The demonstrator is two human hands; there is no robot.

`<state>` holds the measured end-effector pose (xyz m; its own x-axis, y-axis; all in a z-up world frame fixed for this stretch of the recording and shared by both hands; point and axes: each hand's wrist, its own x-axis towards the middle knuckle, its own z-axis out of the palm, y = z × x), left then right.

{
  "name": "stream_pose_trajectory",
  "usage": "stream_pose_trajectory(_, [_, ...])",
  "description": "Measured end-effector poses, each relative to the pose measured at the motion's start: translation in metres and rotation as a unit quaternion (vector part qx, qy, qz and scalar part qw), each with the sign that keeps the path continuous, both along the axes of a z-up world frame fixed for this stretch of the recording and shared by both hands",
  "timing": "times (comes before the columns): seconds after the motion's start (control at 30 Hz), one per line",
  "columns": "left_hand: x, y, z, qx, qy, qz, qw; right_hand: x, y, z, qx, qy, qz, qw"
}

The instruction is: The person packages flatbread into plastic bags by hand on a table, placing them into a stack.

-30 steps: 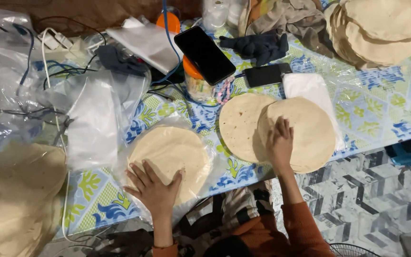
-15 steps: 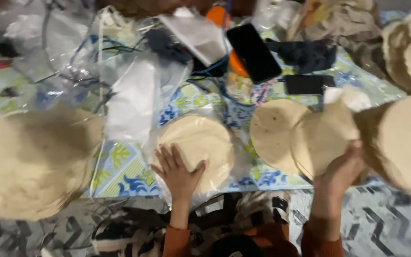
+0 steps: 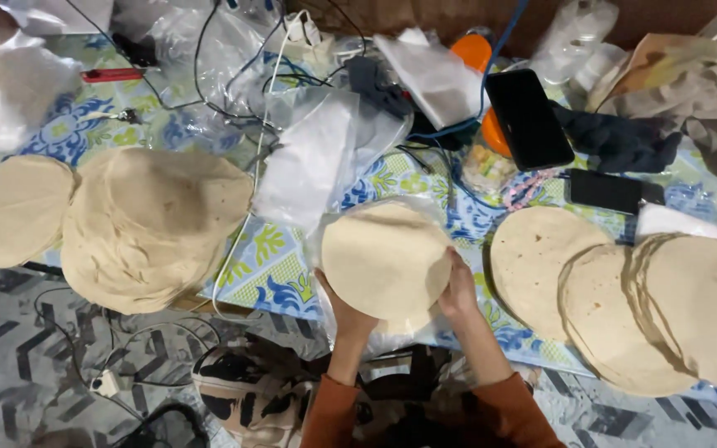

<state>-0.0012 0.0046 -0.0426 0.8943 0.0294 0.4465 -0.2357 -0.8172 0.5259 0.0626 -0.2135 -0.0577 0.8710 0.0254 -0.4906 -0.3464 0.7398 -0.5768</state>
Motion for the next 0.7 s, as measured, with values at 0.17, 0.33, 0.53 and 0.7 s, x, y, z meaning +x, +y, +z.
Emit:
stream_pose_trajectory(0.17, [0.006, 0.035, 0.036, -0.106, 0.020, -0.033, 0.994, -0.022, -0.020, 0.002, -0.076, 0.018, -0.004, 0.997])
stream_pose_trajectory(0.33, [-0.004, 0.057, 0.062, -0.418, 0.124, 0.007, 0.900, -0.032, -0.027, -0.006, -0.276, -0.030, 0.015, 0.960])
stream_pose_trajectory(0.53, [-0.001, 0.042, 0.047, -0.190, -0.031, 0.068, 0.979, -0.018, -0.016, 0.026, -0.453, -0.175, 0.075, 0.871])
stream_pose_trajectory(0.7, [0.001, 0.033, 0.063, -0.369, 0.051, 0.114, 0.921, -0.016, -0.003, 0.069, -0.642, -0.150, 0.117, 0.742])
